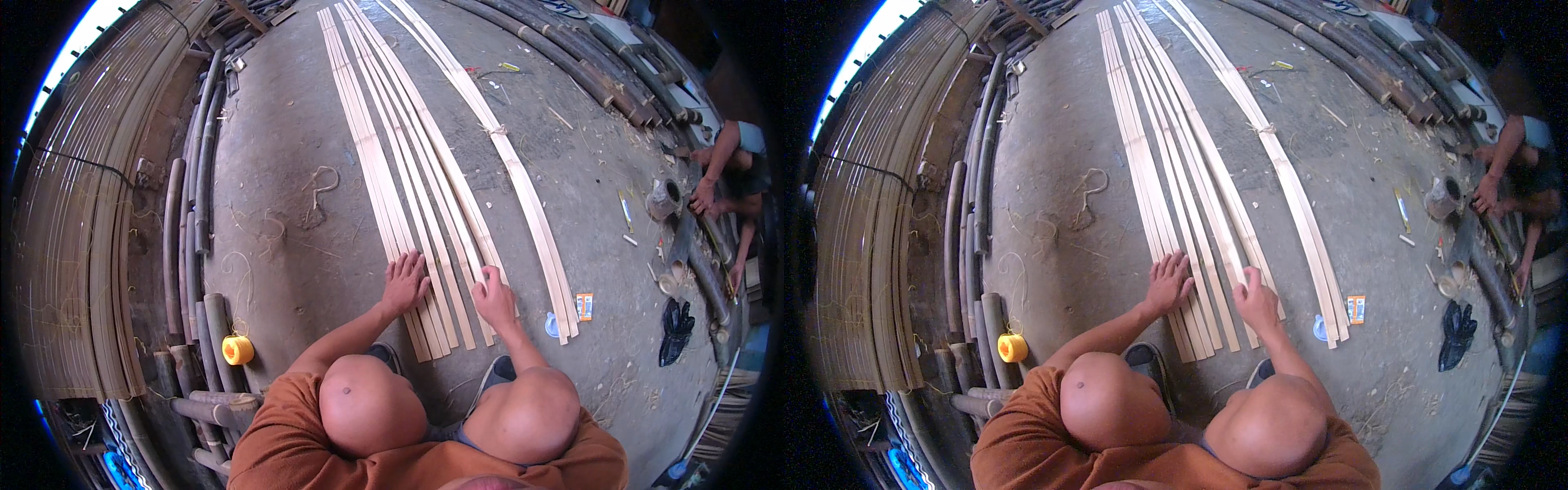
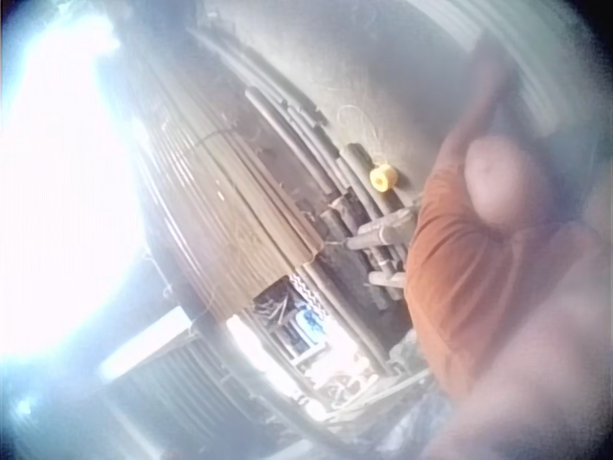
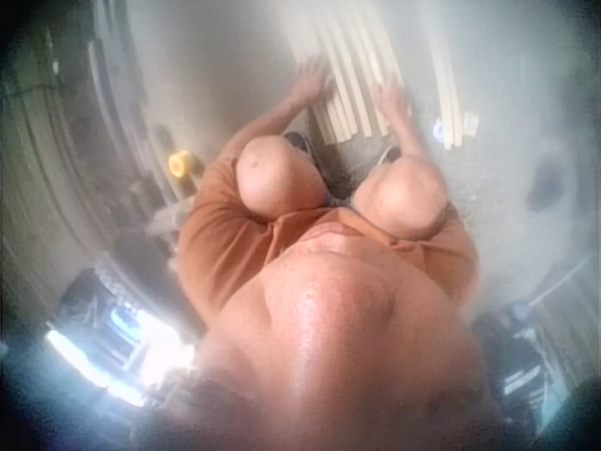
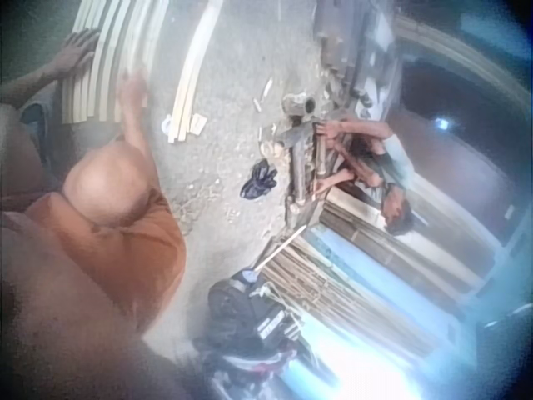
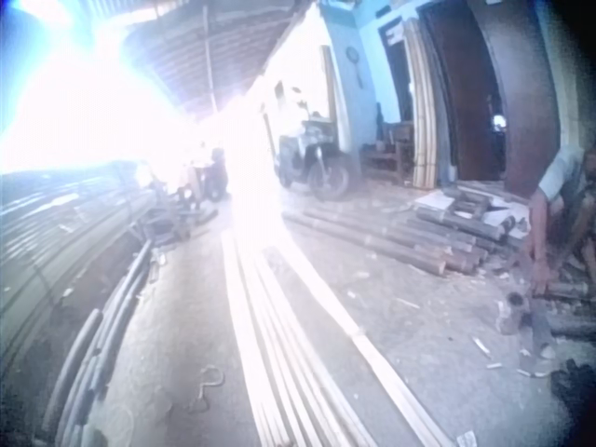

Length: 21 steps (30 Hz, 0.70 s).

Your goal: The person arranges thin wooden strips on the floor, aligning them side by side. The person then moves to a rack and ties the strips to the rack using yellow string.

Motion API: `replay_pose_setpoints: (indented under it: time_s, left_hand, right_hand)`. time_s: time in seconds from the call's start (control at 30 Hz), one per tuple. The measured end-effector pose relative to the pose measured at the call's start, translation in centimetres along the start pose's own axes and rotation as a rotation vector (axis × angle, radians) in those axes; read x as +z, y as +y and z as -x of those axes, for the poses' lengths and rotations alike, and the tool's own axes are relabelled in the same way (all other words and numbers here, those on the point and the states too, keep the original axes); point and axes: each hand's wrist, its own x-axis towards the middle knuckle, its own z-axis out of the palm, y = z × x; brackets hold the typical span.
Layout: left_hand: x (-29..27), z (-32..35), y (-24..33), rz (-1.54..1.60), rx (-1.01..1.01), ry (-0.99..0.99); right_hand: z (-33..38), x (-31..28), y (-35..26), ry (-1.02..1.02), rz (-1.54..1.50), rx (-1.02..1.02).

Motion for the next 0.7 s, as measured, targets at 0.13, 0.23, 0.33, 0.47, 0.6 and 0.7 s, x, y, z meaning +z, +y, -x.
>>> replay_pose_setpoints:
  time_s: [0.13,0.23,0.33,0.47,0.6,0.7]
  left_hand:
    - [-1.3,-0.7,1.1,-0.062,-0.024,-0.068]
    - [-1.8,-0.8,1.4,-0.064,-0.035,-0.104]
    - [-1.1,-0.3,0.6,-0.038,0.008,-0.032]
    - [-0.5,0.2,-0.1,-0.042,0.030,-0.011]
    - [-0.3,0.6,-0.2,-0.041,0.047,-0.016]
    - [-0.4,0.8,-0.4,-0.013,0.058,-0.009]
  right_hand:
    - [2.4,1.1,-3.0,0.030,-0.247,-0.094]
    - [4.1,4.6,-2.9,0.014,-0.331,-0.040]
    - [4.9,7.4,-2.2,0.027,-0.381,-0.081]
    - [5.2,8.0,-2.1,-0.091,-0.387,0.041]
    - [4.6,8.1,-1.9,-0.077,-0.258,-0.058]
    - [4.3,8.6,-1.7,-0.090,-0.178,-0.113]
